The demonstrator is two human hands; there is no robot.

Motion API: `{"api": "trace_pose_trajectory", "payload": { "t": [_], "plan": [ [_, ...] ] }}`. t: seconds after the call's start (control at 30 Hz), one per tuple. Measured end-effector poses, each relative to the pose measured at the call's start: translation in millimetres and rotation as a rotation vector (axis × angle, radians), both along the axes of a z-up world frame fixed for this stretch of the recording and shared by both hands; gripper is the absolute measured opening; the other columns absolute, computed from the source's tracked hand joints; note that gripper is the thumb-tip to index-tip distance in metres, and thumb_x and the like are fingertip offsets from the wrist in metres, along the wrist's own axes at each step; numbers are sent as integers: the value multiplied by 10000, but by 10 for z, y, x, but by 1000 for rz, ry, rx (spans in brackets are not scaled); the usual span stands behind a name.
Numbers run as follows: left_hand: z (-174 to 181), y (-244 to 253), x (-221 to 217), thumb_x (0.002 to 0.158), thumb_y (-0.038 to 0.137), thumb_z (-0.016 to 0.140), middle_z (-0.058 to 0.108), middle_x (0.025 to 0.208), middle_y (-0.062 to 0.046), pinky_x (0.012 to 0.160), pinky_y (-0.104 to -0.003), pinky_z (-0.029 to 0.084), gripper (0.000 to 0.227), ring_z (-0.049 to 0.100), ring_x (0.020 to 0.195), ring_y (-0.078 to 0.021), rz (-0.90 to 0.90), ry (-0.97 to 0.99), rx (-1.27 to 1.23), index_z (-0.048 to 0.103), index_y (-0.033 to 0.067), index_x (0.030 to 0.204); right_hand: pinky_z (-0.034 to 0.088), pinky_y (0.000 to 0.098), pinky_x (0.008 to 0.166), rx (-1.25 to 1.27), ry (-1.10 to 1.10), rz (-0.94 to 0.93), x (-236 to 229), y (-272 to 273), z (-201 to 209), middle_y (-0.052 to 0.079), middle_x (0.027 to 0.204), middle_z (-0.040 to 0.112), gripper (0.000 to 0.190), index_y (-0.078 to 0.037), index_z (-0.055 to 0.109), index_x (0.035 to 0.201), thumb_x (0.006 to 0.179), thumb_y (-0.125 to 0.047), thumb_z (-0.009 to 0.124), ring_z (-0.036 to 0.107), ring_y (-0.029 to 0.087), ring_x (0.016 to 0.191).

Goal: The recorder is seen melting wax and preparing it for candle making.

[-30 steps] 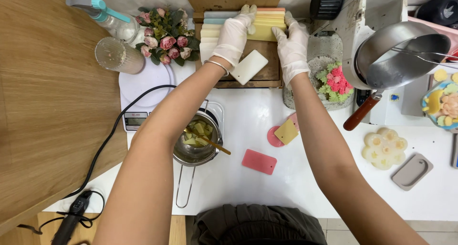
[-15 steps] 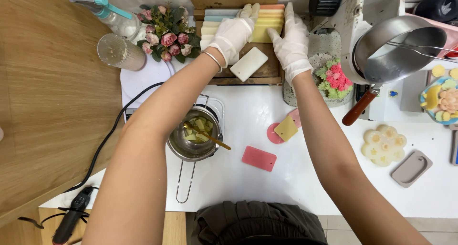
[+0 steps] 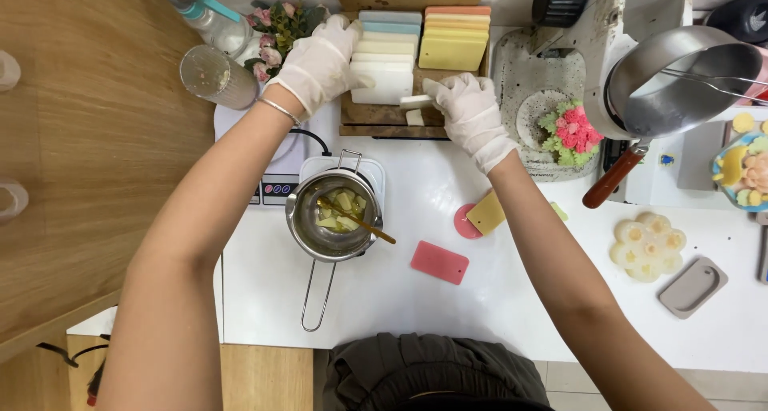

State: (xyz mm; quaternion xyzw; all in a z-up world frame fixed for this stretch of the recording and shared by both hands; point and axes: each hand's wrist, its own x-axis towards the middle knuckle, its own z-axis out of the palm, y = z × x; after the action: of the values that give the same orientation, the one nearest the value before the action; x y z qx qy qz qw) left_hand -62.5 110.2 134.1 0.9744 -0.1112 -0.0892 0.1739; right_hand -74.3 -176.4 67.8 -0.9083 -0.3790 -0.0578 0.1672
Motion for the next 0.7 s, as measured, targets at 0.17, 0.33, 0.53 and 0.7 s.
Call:
{"api": "trace_pose_trajectory", "payload": {
  "t": [0.17, 0.33, 0.53, 0.7],
  "plan": [
    [-276, 134, 33, 713, 147, 809, 457, 1451, -200, 1038, -462, 473, 868, 472, 1339, -402, -29, 75, -48, 426, 93, 1489, 535, 451, 844, -13, 323, -41, 86, 536, 66, 141, 1074, 655, 325, -192, 669, 1252, 953, -67, 661, 630, 338, 988],
    [-64, 21, -1, 615, 174, 883, 357, 1542, -208, 1069, -482, 440, 1155, 419, 1399, -402, 39, 252, 57, 268, 99, 1591, 552, 453, 879, 116, 229, 1, 146, 744, -333, 160, 1175, 624, 291, -158, 643, 1216, 947, -67, 704, 622, 351, 1035],
    [-166, -145, -7, 459, 431, 1040, 309, 1530, -307, 1044, -489, 438, 1555, 451, 1322, -452, -62, 76, 168, 38, -11, 1562, 480, 519, 922, -25, 191, -192, 109, 798, 172, 259, 1282, 490, 1084, -58, 381, 1446, 544, -245, 953, 520, 485, 1108],
    [-445, -210, 193, 455, 180, 1040, 428, 1407, -289, 991, -482, 494, 1506, 506, 1260, -467, 37, 93, 107, 65, 87, 1599, 473, 469, 1026, 197, 456, -290, 206, 775, -393, 262, 1305, 550, 999, -98, 367, 1517, 690, -85, 928, 552, 459, 1206]
  ]
}}
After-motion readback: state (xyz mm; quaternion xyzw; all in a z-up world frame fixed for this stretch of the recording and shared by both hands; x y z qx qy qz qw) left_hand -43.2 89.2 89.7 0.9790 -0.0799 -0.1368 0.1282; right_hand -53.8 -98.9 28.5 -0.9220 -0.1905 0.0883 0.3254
